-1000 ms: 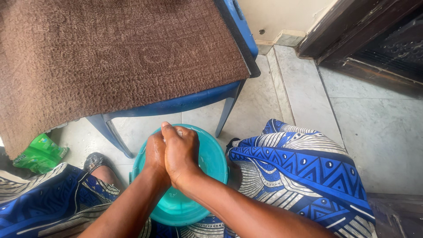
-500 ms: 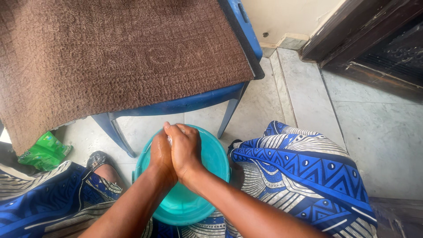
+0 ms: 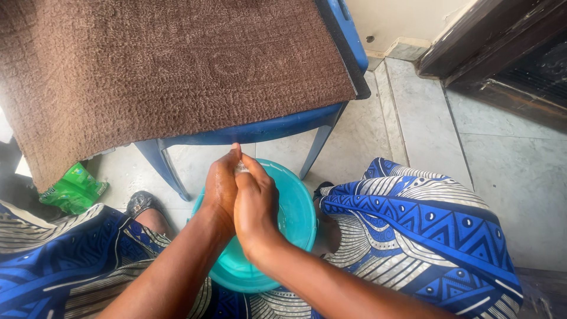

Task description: The person scrubs a brown mat placed on a blue plastic chair using a white cloth. They repeatedly rub the mat surface, occasionally dipping the cloth into a teal bucket of water to wet it, and continue scrubbing different areas of the mat.

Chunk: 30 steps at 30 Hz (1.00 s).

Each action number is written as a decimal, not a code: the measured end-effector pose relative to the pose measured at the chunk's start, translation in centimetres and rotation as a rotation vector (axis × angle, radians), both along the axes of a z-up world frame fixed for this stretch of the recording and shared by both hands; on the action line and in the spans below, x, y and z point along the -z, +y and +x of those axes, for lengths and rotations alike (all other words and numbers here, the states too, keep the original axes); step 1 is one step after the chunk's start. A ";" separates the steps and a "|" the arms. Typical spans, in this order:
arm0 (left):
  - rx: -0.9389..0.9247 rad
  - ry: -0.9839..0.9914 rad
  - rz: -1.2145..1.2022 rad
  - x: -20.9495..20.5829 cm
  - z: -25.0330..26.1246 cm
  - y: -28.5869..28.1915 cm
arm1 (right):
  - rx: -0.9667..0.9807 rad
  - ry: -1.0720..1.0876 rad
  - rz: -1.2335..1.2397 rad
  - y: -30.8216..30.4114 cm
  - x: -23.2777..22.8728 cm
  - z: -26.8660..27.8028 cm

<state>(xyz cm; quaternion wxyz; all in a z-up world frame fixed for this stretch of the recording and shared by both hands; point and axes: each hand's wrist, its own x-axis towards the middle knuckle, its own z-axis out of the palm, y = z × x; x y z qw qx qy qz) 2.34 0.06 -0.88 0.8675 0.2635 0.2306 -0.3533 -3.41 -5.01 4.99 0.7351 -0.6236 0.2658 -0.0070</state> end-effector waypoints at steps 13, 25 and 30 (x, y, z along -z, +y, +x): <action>-0.063 -0.162 0.148 -3.0 -3.3 -1.4 | -0.146 0.227 0.224 -6.1 3.8 5.4; -0.014 -0.307 0.212 0.6 -1.6 -0.1 | -0.041 0.025 -0.296 0.5 -2.7 -0.5; -0.112 -0.105 0.205 0.1 -1.8 -0.4 | 0.058 -0.087 -0.482 1.1 -2.9 -1.2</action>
